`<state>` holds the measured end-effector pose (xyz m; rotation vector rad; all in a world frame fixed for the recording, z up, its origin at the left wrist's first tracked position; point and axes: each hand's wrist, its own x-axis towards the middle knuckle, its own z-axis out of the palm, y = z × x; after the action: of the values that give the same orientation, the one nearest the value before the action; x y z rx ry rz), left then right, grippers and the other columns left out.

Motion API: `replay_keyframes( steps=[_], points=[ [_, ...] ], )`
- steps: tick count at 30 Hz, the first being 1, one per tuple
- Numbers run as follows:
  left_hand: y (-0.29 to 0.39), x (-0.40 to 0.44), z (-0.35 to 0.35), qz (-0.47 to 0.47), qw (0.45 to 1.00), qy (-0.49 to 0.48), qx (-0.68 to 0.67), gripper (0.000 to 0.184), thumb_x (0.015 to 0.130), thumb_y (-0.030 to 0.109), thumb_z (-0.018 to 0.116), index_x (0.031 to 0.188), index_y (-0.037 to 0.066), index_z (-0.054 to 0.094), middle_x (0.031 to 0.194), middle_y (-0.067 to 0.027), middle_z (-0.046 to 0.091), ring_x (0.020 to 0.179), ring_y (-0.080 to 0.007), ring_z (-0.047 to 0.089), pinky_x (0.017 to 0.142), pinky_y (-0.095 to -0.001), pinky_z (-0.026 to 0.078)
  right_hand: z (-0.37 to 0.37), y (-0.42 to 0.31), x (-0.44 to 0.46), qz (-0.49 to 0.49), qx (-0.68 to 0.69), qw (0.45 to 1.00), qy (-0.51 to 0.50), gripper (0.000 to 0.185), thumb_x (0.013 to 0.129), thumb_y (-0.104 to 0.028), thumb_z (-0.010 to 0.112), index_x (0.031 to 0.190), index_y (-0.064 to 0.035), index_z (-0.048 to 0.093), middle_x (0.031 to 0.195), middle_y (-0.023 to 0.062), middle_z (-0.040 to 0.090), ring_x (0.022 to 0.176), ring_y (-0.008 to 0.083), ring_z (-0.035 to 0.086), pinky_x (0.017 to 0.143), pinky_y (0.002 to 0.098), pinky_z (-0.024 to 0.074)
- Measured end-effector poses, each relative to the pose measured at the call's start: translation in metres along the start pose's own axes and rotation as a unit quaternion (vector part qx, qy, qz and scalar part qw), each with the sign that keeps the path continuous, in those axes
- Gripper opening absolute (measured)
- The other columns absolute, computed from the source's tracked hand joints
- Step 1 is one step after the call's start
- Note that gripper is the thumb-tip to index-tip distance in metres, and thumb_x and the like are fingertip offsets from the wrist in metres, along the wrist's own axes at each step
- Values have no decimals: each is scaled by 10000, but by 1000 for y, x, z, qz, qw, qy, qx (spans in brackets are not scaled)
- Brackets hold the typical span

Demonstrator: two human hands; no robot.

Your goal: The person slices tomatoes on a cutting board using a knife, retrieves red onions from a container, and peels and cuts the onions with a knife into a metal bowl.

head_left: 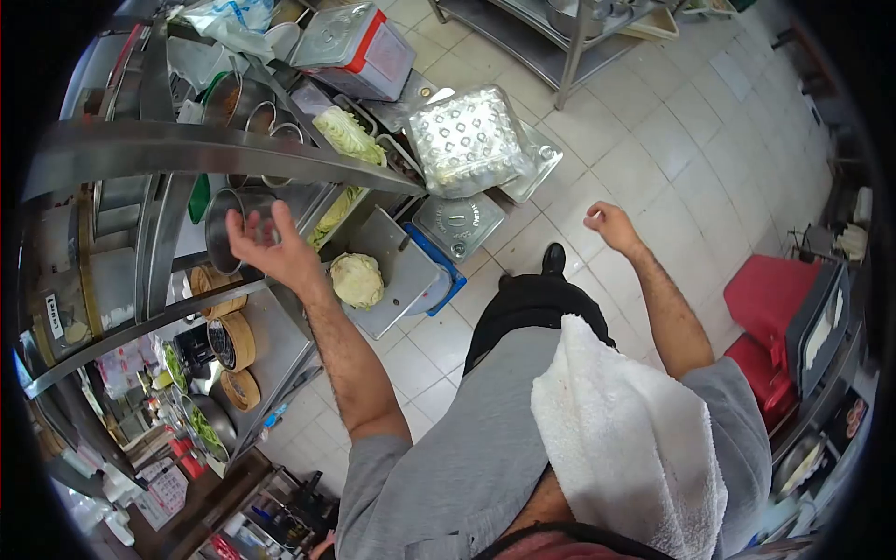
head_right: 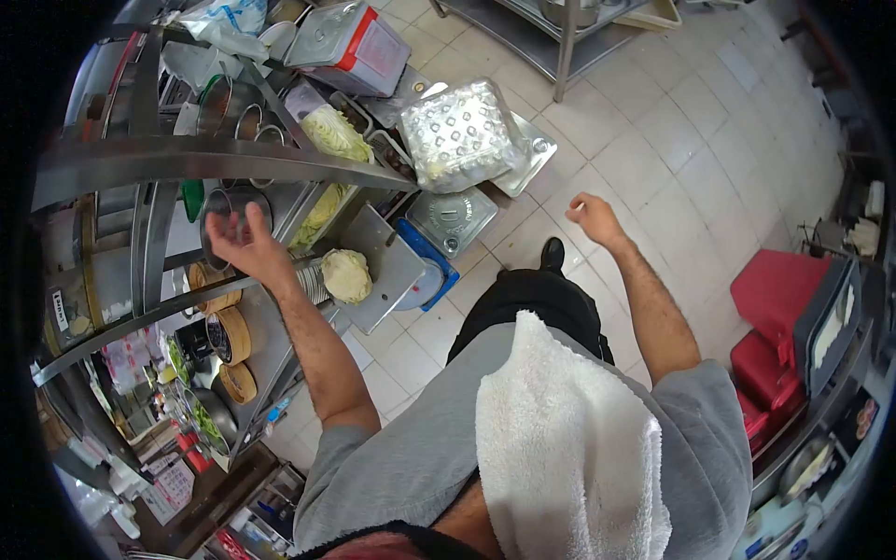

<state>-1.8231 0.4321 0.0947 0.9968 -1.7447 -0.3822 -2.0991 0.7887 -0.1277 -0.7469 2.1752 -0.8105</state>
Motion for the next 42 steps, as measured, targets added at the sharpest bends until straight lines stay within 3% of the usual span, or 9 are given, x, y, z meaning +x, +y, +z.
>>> replay_keyframes(
  steps=[9, 13, 19, 26, 30, 33, 36, 39, 42],
  points=[
    [18, 65, 57, 43, 991, 102, 69, 933, 724, 200, 792, 1372, 3, 151, 1326, -183, 207, 1106, -291, 416, 901, -406, 436, 27, -32, 88, 25, 97, 995, -25, 249, 749, -221, 697, 913, -48, 624, 704, 73, 587, 681, 171, 562, 635, 323, 465],
    [-2, 71, 102, 76, 984, 143, 70, 1106, 670, 156, 826, 1385, 6, -5, 1286, -224, 220, 1144, -304, 390, 960, -446, 423, 66, -59, 164, 10, 93, 983, -159, 231, 738, -192, 691, 908, -51, 623, 700, 79, 588, 678, 167, 558, 642, 324, 465],
    [-44, 60, 119, 80, 943, 265, 185, 1063, 671, 11, 776, 1398, 66, 2, 1268, -186, 310, 1105, -282, 436, 903, -411, 471, 157, -100, 322, -94, 109, 968, -206, 171, 810, -136, 625, 949, -38, 634, 703, 54, 588, 569, 131, 548, 531, 300, 451],
    [-51, 49, 129, 114, 892, 310, 310, 946, 687, 16, 765, 1372, 191, 137, 1270, -96, 357, 1038, -237, 450, 869, -403, 451, 277, -148, 454, 40, 224, 935, -273, 217, 851, -58, 480, 1014, -2, 611, 752, 87, 622, 572, 138, 596, 483, 291, 479],
    [-67, 41, 126, 102, 935, 303, 153, 853, 718, -41, 703, 1331, 292, 212, 1223, -81, 387, 957, -232, 493, 721, -418, 522, 368, -153, 472, 70, 317, 892, -315, 191, 792, -34, 495, 923, -29, 634, 687, 123, 634, 556, 205, 615, 533, 345, 496],
    [-75, 16, 102, -14, 955, 270, 124, 370, 874, 149, 543, 1214, 99, 407, 830, -75, 511, 791, -237, 527, 777, -391, 476, 420, -152, 473, -70, 121, 948, -287, 209, 785, -49, 527, 957, -37, 646, 718, 131, 628, 680, 265, 640, 670, 351, 520],
    [-70, 8, 91, -75, 969, 223, 79, 192, 870, 180, 530, 1021, 67, 496, 803, -75, 506, 806, -205, 504, 732, -411, 469, 483, -127, 468, -192, -58, 927, -318, 254, 778, -86, 562, 1013, -56, 651, 946, 144, 607, 903, 312, 602, 817, 374, 495],
    [-74, 14, 112, -51, 944, 293, 144, 119, 837, 144, 593, 909, 100, 508, 717, -39, 484, 654, -172, 497, 592, -416, 516, 485, -129, 466, -208, -185, 872, -403, 309, 771, -116, 594, 1075, -91, 644, 1218, 133, 490, 1137, 342, 476, 914, 427, 448],
    [-78, 15, 121, -12, 933, 247, 262, 290, 862, 350, 558, 792, 91, 450, 620, -32, 400, 544, -183, 411, 588, -423, 432, 524, -120, 471, -217, -281, 818, -452, 382, 798, -167, 607, 1180, -149, 591, 1353, 105, 372, 1258, 354, 317, 902, 525, 409]
  ],
)
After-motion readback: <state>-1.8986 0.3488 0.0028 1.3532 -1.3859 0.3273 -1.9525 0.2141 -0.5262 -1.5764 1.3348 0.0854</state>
